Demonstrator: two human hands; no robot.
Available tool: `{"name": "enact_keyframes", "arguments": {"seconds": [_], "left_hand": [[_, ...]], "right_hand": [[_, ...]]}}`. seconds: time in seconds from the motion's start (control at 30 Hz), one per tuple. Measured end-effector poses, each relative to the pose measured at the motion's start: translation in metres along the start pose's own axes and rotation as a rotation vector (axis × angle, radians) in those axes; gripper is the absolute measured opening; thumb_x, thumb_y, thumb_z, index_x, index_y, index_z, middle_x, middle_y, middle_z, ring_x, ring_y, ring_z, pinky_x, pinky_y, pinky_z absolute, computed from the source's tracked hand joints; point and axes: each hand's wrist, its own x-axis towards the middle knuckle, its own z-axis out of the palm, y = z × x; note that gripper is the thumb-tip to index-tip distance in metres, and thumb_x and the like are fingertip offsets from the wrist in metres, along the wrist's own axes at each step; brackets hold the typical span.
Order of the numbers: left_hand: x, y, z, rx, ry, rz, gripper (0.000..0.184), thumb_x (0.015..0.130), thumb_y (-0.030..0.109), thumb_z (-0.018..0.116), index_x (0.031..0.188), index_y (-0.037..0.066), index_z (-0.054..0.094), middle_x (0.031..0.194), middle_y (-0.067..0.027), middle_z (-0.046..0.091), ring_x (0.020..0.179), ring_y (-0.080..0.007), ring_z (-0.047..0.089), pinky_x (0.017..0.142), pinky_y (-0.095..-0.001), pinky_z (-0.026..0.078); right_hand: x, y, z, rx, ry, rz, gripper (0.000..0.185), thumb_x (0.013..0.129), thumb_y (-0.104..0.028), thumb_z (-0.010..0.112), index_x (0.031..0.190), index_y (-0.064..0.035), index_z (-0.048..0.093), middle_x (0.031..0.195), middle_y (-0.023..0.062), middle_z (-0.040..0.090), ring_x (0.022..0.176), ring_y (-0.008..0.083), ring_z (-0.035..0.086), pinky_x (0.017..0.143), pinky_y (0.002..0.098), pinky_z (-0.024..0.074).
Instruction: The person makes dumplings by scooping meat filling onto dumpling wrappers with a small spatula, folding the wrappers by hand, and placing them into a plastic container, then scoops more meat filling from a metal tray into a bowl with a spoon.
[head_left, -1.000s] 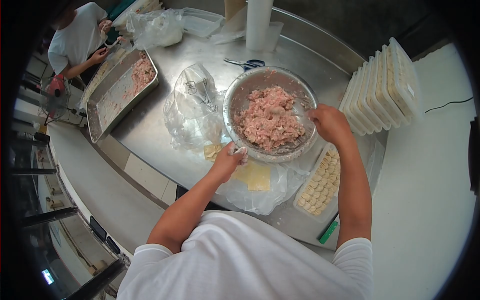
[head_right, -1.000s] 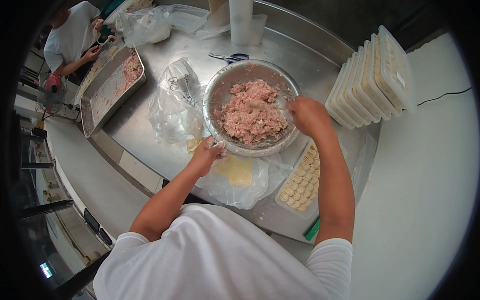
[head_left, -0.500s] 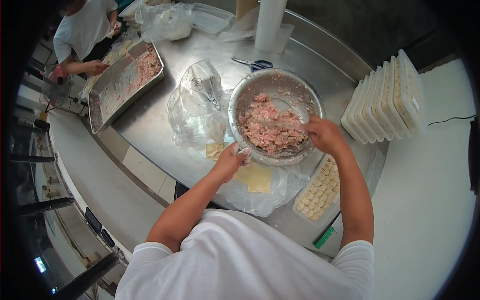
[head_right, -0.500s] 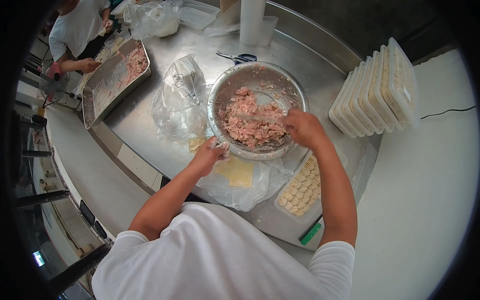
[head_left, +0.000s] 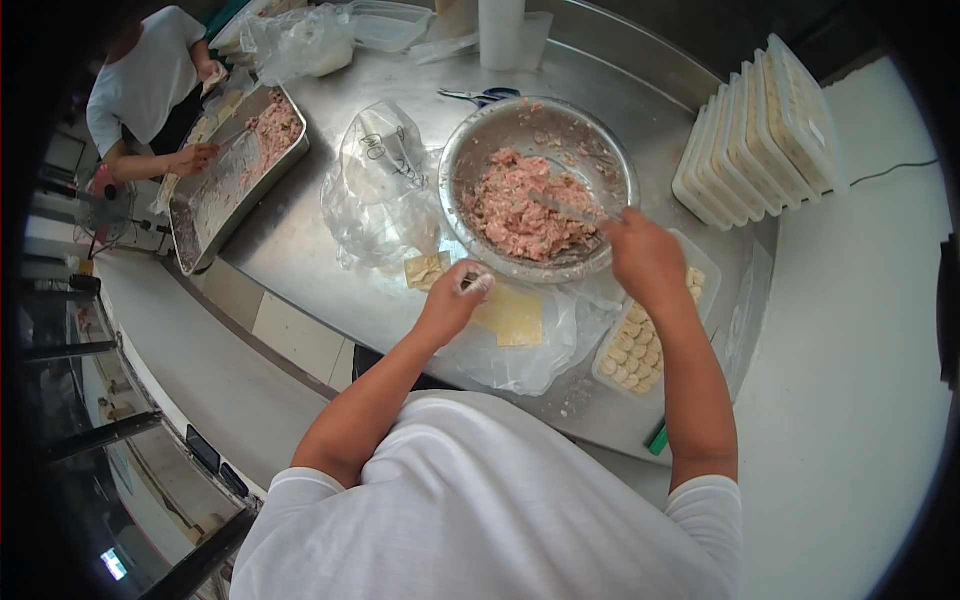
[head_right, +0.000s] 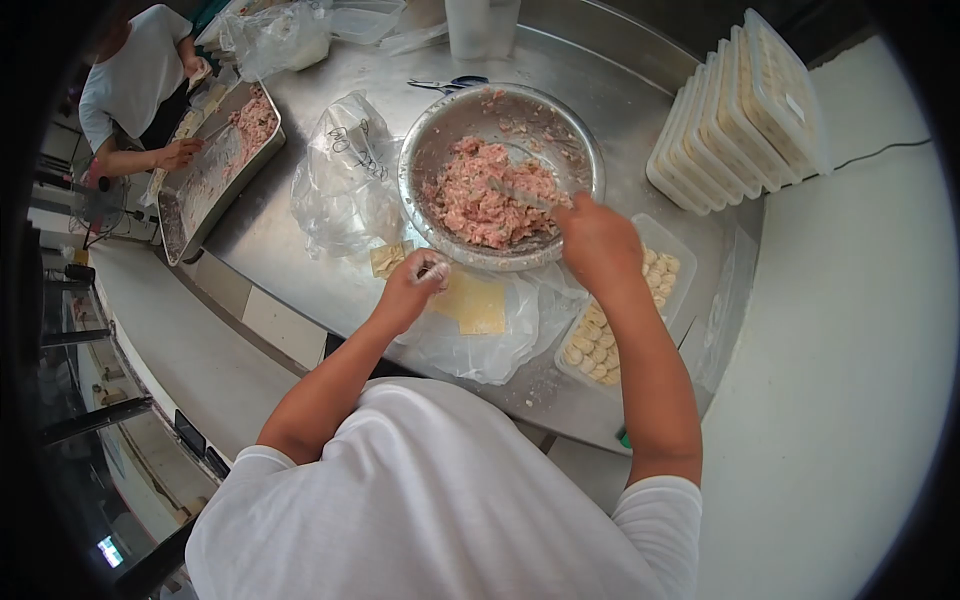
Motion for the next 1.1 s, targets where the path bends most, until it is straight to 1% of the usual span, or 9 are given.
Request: {"name": "enact_keyframes", "arguments": {"seconds": [0.03,0.1,0.13,0.37,0.57,0.63,0.73,0.9,1.1], "left_hand": [[-0.005,-0.003,0.0,0.005,-0.007,0.0,0.019,0.093,0.017,0.066,0.107,0.006,0.061,0.095,-0.0044,0.063,0.086,-0.0175,0.063,0.078,-0.0337,0.052],[-0.011,-0.008,0.0,0.724,-0.216,0.513,0.017,0.087,0.014,0.069,0.099,0.002,0.064,0.099,-0.0135,0.065,0.091,-0.0291,0.063,0.08,-0.0369,0.052],[-0.014,-0.012,0.004,0.769,-0.278,0.633,0.015,0.082,0.01,0.07,0.093,0.002,0.066,0.101,-0.018,0.064,0.093,-0.0382,0.061,0.085,-0.0416,0.05],[-0.011,-0.018,0.006,0.876,-0.312,0.553,0.01,0.08,0.004,0.067,0.09,0.002,0.066,0.101,-0.0171,0.063,0.097,-0.035,0.06,0.084,-0.0399,0.05],[-0.016,-0.027,-0.012,0.137,-0.065,0.114,0.012,0.09,0.008,0.057,0.101,0.005,0.062,0.104,-0.0053,0.064,0.095,-0.0269,0.063,0.082,-0.0354,0.051],[-0.017,-0.033,-0.019,-0.811,0.053,-0.12,0.016,0.096,0.015,0.053,0.109,0.008,0.057,0.108,-0.0024,0.062,0.102,-0.0209,0.063,0.085,-0.0369,0.052],[-0.041,0.032,-0.015,-0.878,0.018,-0.274,0.027,0.1,0.022,0.051,0.122,0.007,0.053,0.114,-0.005,0.061,0.107,-0.0198,0.061,0.091,-0.0404,0.051],[-0.038,0.015,-0.012,-0.637,0.126,-0.206,0.037,0.101,0.026,0.052,0.132,0.006,0.047,0.121,-0.0072,0.061,0.107,-0.0216,0.063,0.095,-0.0414,0.051],[-0.04,0.03,-0.014,-0.924,0.071,-0.287,0.035,0.1,0.018,0.055,0.132,0.006,0.047,0.121,-0.0081,0.06,0.108,-0.0206,0.062,0.094,-0.0387,0.051]], "right_hand": [[-0.007,0.005,0.017,-0.011,-0.11,-0.052,0.022,0.088,-0.01,0.054,0.1,-0.0106,0.072,0.09,0.0129,0.062,0.081,0.0337,0.065,0.07,0.0439,0.0525],[-0.01,0.009,0.017,-0.031,-0.207,-0.118,0.023,0.088,-0.01,0.053,0.101,-0.0101,0.072,0.09,0.0126,0.062,0.08,0.0336,0.065,0.07,0.0436,0.0526],[-0.019,0.013,0.009,-0.028,-0.226,-0.101,0.022,0.087,-0.009,0.053,0.099,-0.0096,0.071,0.09,0.0126,0.062,0.08,0.0335,0.065,0.071,0.0438,0.0527],[-0.033,-0.001,-0.043,-0.149,-0.196,-0.034,0.018,0.083,-0.007,0.054,0.091,-0.0081,0.07,0.087,0.0114,0.064,0.081,0.0325,0.066,0.071,0.0448,0.0529],[-0.035,0.001,0.0,0.024,-0.276,-0.17,0.021,0.08,-0.005,0.053,0.09,-0.0082,0.072,0.089,0.011,0.067,0.082,0.0318,0.067,0.07,0.0436,0.0534],[-0.031,0.009,-0.007,0.065,-0.275,-0.166,0.024,0.08,-0.005,0.053,0.093,-0.0085,0.073,0.089,0.0109,0.068,0.083,0.032,0.067,0.071,0.0437,0.0535],[-0.025,0.013,-0.018,0.054,-0.271,-0.116,0.027,0.081,-0.005,0.052,0.098,-0.0094,0.074,0.089,0.0107,0.069,0.083,0.0323,0.067,0.072,0.0437,0.0537],[-0.027,0.019,0.005,0.044,-0.263,-0.142,0.02,0.08,-0.006,0.059,0.094,-0.0068,0.074,0.084,0.0131,0.068,0.078,0.034,0.066,0.069,0.0434,0.0521],[-0.032,0.028,0.003,0.48,-0.236,-0.203,0.02,0.079,-0.001,0.063,0.097,-0.0037,0.073,0.082,0.0145,0.068,0.074,0.0323,0.066,0.066,0.0391,0.0512]]}}
